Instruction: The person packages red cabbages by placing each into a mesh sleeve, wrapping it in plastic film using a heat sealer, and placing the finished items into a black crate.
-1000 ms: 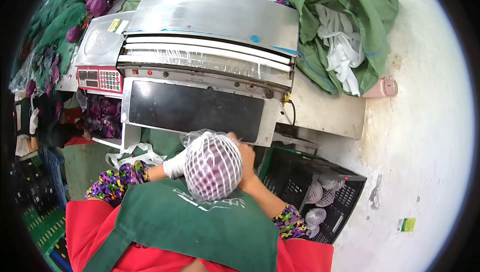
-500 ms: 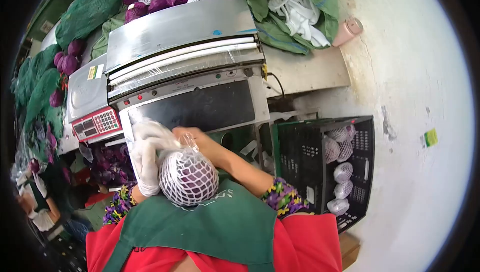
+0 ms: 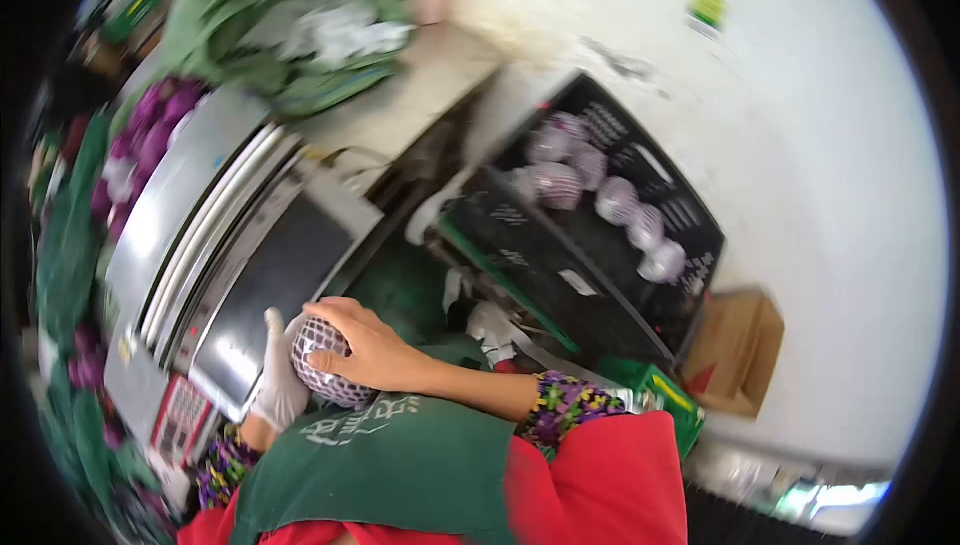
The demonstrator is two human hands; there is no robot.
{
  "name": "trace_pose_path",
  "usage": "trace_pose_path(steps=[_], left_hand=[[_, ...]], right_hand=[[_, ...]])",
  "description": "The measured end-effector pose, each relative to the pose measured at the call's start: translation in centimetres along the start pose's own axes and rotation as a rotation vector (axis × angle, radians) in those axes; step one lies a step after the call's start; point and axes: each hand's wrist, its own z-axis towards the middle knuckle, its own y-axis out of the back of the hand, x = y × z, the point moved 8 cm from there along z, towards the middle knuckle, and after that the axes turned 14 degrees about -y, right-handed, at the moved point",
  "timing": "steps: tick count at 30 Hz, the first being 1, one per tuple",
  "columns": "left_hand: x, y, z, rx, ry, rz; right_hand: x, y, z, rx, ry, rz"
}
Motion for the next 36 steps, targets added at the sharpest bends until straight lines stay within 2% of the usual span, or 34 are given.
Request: trace_pose_path(steps=[1,2,3,5,6,7,9,11,12,13,15,17,18,19,21,23,24,25,26,27,28,29,30,31,32,33,34,35,36], left_hand=[[0.2,-1.6,0.8,-0.014,-0.005,0.019],[0.3,-5.8,1.4,0.2,0.023,-0.093],[1.1,-8.6,2.4,0.233,0.048,-0.081],[2.1,-16.0,4.1,0.473,-0.119,0.087],[2.4,-19.9,4.2,0.601,-0.111,0.167],[3.8,-21.4,5.2,0.593,-0.041,0.13],[5.6,-23.4,6.9,0.618,0.031,0.332],[7.0,-23.4,8.9,0.589,0.056,0.351],[7.5,-22.1,9.9,0.516,0.06,0.402],[7.8,-20.7,10.6,0.442,0.061,0.452],[8.2,-18.4,11.2,0.355,0.063,0.431],[8.4,-15.3,11.7,0.194,0.084,0.419],[8.3,-14.5,11.7,0.14,0.082,0.422],[8.2,-13.8,11.5,0.121,0.084,0.422],[7.5,-12.0,11.2,0.037,0.105,0.412],[6.2,-10.5,10.6,-0.011,0.076,0.38],[5.4,-10.1,10.4,-0.001,0.05,0.417],[3.8,-9.4,9.8,-0.015,0.005,0.449],[1.8,-9.1,9.2,-0.023,-0.04,0.542],[-0.1,-7.9,8.6,-0.043,-0.077,0.562],[-2.6,-6.7,8.1,-0.045,-0.137,0.599],[-5.5,-5.1,7.5,-0.043,-0.189,0.644],[-9.0,-2.7,6.7,-0.092,-0.274,0.722],[-11.0,-1.5,6.9,-0.12,-0.345,0.808],[-15.0,0.3,6.3,-0.209,-0.42,0.825],[-19.0,3.2,6.2,-0.257,-0.539,0.905],[-22.9,6.1,6.7,-0.295,-0.643,1.066],[-26.3,9.3,7.4,-0.324,-0.732,0.985],[-29.5,12.1,8.5,-0.394,-0.712,1.015]], right_hand=[[-2.6,2.0,-0.4,-0.088,-0.079,0.092],[-4.7,4.3,-0.9,-0.021,-0.257,0.411],[-6.6,6.6,-1.8,0.063,-0.418,0.738],[-9.0,12.9,-4.2,0.013,-0.301,1.087],[-9.6,16.5,-5.8,-0.057,-0.217,1.119],[-10.0,20.1,-7.6,-0.114,-0.196,1.156],[-12.2,27.4,-10.8,-0.282,-0.175,1.057],[-17.7,33.0,-13.7,-0.536,-0.427,1.124],[-21.9,35.0,-14.8,-0.55,-0.502,1.199],[-23.9,36.2,-15.7,-0.615,-0.643,1.133],[-31.6,36.4,-15.0,-0.565,-0.672,1.169],[-36.7,32.8,-13.1,-0.598,-0.833,1.469],[-42.8,31.1,-11.7,-0.594,-0.894,1.447],[-38.7,30.6,-10.0,-0.626,-0.984,1.265],[-37.3,28.8,-7.9,-0.78,-1.243,0.947],[-41.0,27.5,-6.6,-0.434,-1.15,0.989],[-38.2,28.3,-7.4,-0.393,-1.206,0.957],[-42.4,28.2,-8.2,-0.366,-1.21,0.857],[-41.3,28.6,-8.2,-0.374,-1.191,0.845],[-38.7,31.6,-7.3,-0.472,-1.071,0.365],[-37.2,33.0,-6.6,-0.616,-0.952,0.295],[-31.1,33.6,-4.8,-0.687,-0.862,0.272],[-35.6,36.5,-5.1,-0.823,-0.736,-0.084],[-35.4,38.7,-5.0,-0.943,-0.727,-0.139],[-32.6,39.9,-3.7,-1.012,-0.697,-0.318],[-29.5,39.9,-2.0,-1.048,-0.647,-0.274],[-23.4,38.4,0.1,-1.077,-0.62,-0.259],[-20.5,37.5,2.0,-1.072,-0.59,-0.265],[-17.8,36.6,3.9,-1.05,-0.514,-0.299]])
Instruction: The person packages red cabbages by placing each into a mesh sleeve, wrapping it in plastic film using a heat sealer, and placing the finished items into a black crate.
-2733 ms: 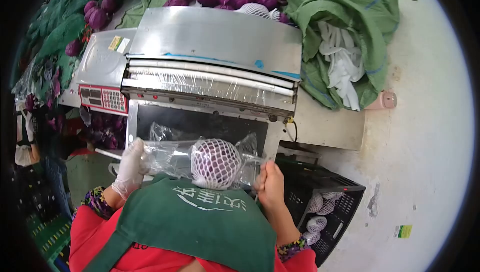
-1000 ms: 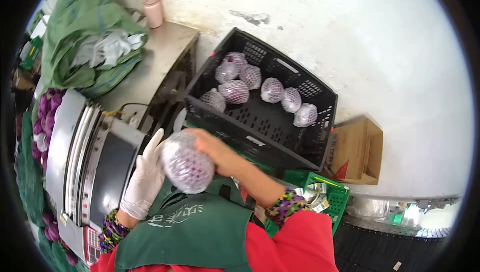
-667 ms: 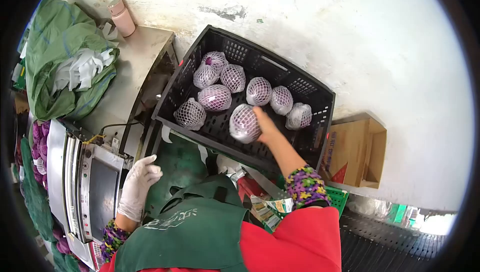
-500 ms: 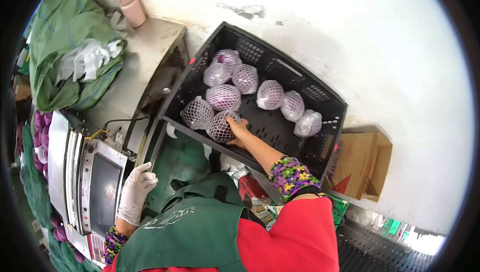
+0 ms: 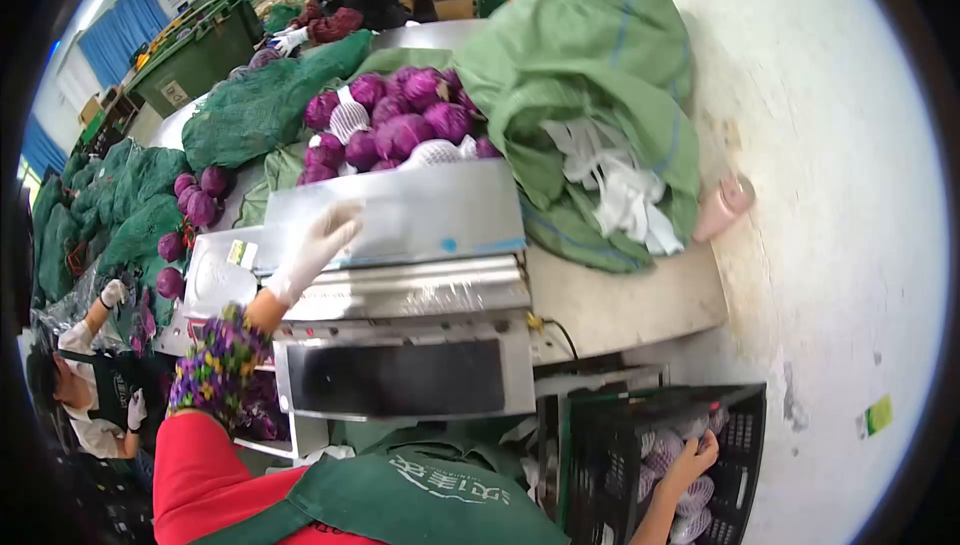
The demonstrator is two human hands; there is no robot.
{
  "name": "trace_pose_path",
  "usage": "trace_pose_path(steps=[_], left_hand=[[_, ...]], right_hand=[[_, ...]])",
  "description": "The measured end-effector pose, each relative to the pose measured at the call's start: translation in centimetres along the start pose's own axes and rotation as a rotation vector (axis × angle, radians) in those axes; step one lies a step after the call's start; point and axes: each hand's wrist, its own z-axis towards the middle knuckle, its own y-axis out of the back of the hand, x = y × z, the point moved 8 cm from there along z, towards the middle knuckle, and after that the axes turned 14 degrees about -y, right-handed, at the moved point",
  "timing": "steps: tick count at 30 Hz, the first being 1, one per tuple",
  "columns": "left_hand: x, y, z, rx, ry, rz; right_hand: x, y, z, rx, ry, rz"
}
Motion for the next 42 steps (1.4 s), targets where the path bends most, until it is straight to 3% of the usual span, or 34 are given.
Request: trace_pose_path(steps=[2,3,5,7,9,11,13,14,15,17,19,24,25,27,29,31,33,34,35,37,38,39,41,42], left_hand=[[1.0,3.9,6.0,-0.06,-0.28,0.44],[2.7,4.9,8.7,-0.061,-0.211,0.471],[6.6,5.8,13.9,0.002,-0.309,0.843],[9.2,5.3,18.1,0.068,-0.369,0.933],[8.4,3.7,20.9,0.004,-0.511,1.031],[8.1,0.0,22.8,0.258,-0.637,0.744],[7.7,-3.3,23.6,0.406,-0.459,0.655],[6.9,-5.1,23.3,0.411,-0.616,0.682],[5.5,-6.1,22.0,0.266,-0.868,1.009],[9.3,-9.1,22.6,0.553,-0.579,0.904],[10.0,-9.8,23.4,0.576,-0.378,0.943],[11.4,-11.3,25.1,0.735,-0.191,0.991],[11.7,-11.2,25.3,0.705,-0.168,0.949],[11.6,-10.1,25.4,0.659,-0.121,0.844],[10.5,-7.8,25.2,0.532,-0.168,0.751],[11.6,-4.8,25.1,0.414,-0.135,0.621],[18.3,-3.2,25.8,0.298,-0.062,0.062],[16.2,-2.8,24.8,0.307,-0.024,0.051],[16.0,-2.6,24.6,0.337,-0.057,0.319],[14.1,-1.3,23.2,0.197,0.018,0.553],[13.4,-0.6,22.5,0.125,-0.016,0.366],[12.8,0.1,22.0,0.099,-0.013,0.36],[10.3,1.9,20.6,-0.121,-0.071,-0.257],[7.0,3.5,18.8,-0.149,-0.023,-0.419]], right_hand=[[5.2,-2.6,-1.9,0.021,0.129,0.073],[7.9,-3.6,-3.0,0.013,0.136,0.074],[13.2,-6.6,-5.4,0.168,0.197,0.058],[17.6,-8.7,-7.3,0.178,0.263,0.05],[23.5,-10.8,-9.9,0.32,0.391,0.004],[26.9,-13.1,-9.9,0.365,0.417,0.021],[30.4,-15.6,-10.1,0.433,0.449,0.004],[31.6,-16.7,-9.6,0.409,0.517,-0.025],[32.9,-18.3,-9.2,0.417,0.575,-0.04],[36.4,-21.1,-9.1,0.482,0.672,-0.028],[40.0,-24.0,-10.1,0.608,0.725,0.054],[48.2,-32.2,-19.2,1.188,0.643,0.28],[49.5,-34.2,-21.2,1.308,0.624,0.245],[50.4,-39.7,-22.8,1.323,0.643,-0.033],[50.7,-44.1,-22.2,1.113,0.799,-0.313],[49.1,-48.1,-21.5,1.124,0.74,-0.67],[48.1,-49.9,-23.2,1.219,0.812,-0.717],[47.9,-50.6,-24.8,1.305,0.897,-0.77],[47.4,-51.5,-25.7,1.379,0.658,-0.75],[46.9,-51.8,-26.9,1.523,0.17,-0.336],[47.4,-51.5,-27.3,1.59,0.144,-0.332],[48.4,-50.8,-27.4,1.593,0.235,-0.275],[50.9,-46.1,-28.4,1.612,0.344,-0.121],[51.9,-43.4,-28.9,1.63,0.356,-0.019]])
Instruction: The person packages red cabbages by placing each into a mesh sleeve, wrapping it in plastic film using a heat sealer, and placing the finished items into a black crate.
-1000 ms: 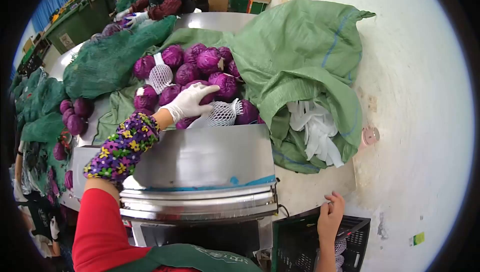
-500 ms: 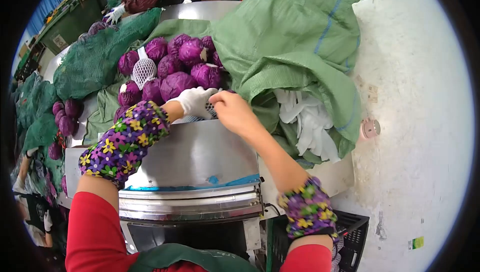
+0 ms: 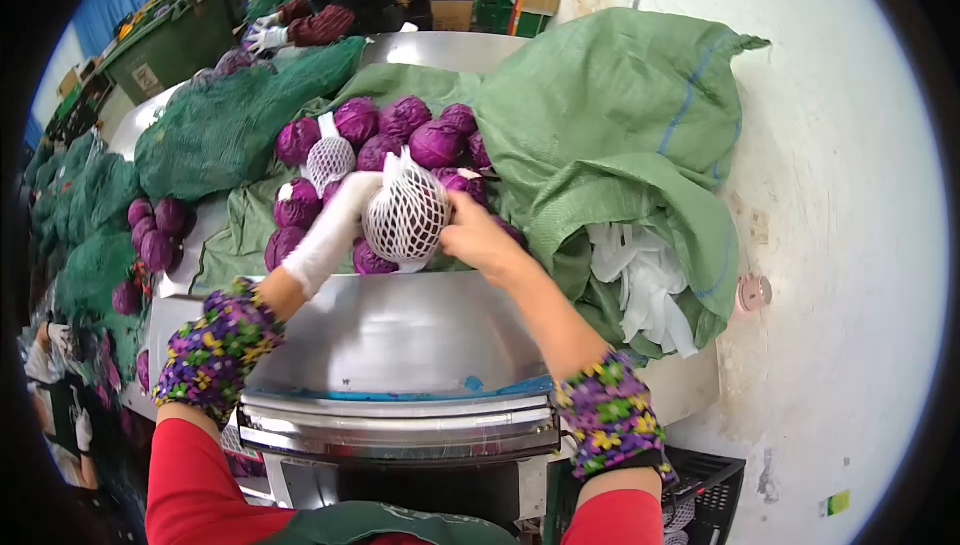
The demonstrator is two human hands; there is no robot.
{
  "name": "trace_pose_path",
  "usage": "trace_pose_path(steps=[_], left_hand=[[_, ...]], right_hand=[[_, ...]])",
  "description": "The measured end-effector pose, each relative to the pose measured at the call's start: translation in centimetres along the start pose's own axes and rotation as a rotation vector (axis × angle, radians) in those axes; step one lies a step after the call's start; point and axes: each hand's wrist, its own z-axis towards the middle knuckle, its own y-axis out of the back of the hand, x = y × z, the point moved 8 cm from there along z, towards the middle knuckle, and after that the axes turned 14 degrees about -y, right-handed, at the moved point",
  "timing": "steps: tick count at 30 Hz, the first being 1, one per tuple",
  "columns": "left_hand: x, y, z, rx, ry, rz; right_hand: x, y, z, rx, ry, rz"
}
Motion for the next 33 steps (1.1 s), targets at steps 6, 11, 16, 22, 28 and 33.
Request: trace_pose_path(steps=[6,11,16,22,28,33], left_hand=[[-5.8,-0.3,-6.2,-0.177,0.015,-0.209],[-3.6,-1.1,-14.9,-0.33,0.072,-0.321],[-3.1,0.6,-16.7,-0.26,-0.138,0.002],[-12.9,5.3,-25.2,0.33,-0.577,1.24],[-10.0,6.7,-28.7,0.799,-0.336,1.594],[-8.3,-0.2,-27.2,0.741,-0.614,1.31]], right_hand=[[1.5,-7.0,-5.8,0.161,0.287,0.47],[-2.5,-10.3,-10.5,-0.187,0.351,-0.044],[-4.3,-10.5,-10.9,-0.256,0.405,-0.065],[-4.7,-3.7,-21.6,-0.481,0.621,-0.882],[-10.4,-4.7,-23.0,-0.328,0.923,-1.592],[-11.1,-8.2,-21.7,-0.169,0.9,-1.326]])
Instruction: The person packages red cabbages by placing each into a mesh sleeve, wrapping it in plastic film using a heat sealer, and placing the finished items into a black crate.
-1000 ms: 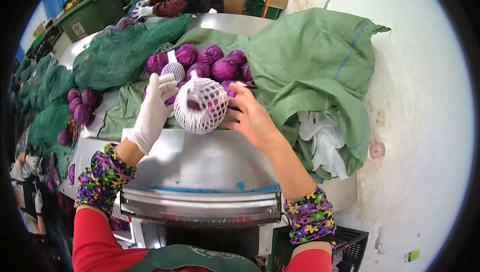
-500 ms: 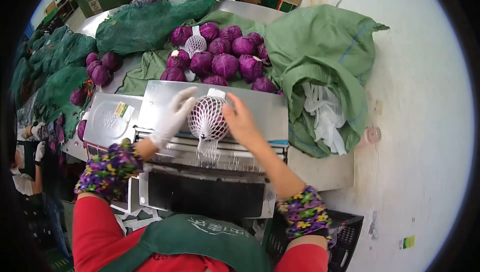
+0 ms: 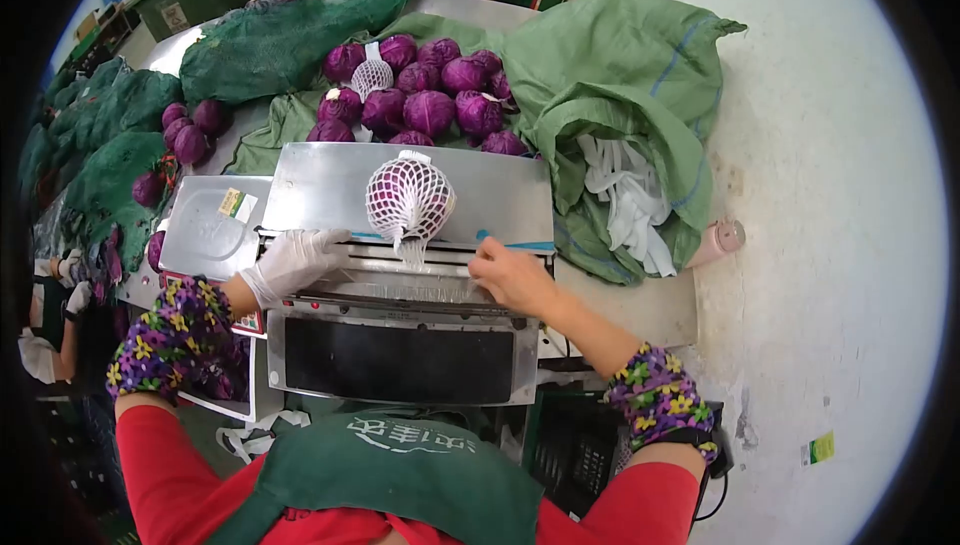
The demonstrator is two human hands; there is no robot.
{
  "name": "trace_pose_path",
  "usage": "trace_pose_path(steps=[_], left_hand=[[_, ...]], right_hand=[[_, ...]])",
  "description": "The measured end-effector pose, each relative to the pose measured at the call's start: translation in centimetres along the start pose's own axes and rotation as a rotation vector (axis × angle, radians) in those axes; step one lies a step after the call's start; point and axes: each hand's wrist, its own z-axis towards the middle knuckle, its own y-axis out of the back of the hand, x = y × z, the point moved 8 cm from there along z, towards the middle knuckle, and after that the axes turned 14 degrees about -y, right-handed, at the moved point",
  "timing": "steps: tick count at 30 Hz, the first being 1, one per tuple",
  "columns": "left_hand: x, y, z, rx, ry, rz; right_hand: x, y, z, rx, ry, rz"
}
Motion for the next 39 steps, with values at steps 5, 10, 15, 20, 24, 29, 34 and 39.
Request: trace_pose_path(steps=[5,10,15,20,24,29,34,39], left_hand=[[-1.7,3.2,-4.5,-0.348,0.748,-1.152],[1.5,13.6,-3.2,-0.749,0.495,-0.62],[7.3,4.3,6.1,-0.267,0.096,-0.436],[8.5,0.3,6.8,-0.243,0.41,-0.922],[4.6,-1.9,5.6,-0.112,0.666,-1.407],[-8.8,-3.2,3.5,-0.022,0.802,-2.391],[-13.0,-8.2,1.8,-0.065,0.863,-2.383],[-15.5,-11.9,-0.5,-0.098,0.886,-2.234]], right_hand=[[-1.6,4.3,-3.6,0.328,-0.741,1.054],[-3.9,12.9,2.7,-0.14,-0.474,1.366],[-6.8,4.7,11.5,-0.293,-0.019,0.02],[-6.9,-2.7,11.9,0.116,-0.324,0.596],[-2.3,-1.7,6.6,0.545,-0.59,0.865],[5.2,-2.7,-1.3,0.545,-0.603,1.169],[8.5,-8.2,-6.0,0.679,-0.792,1.37],[9.7,-10.1,-8.3,0.676,-0.867,1.445]])
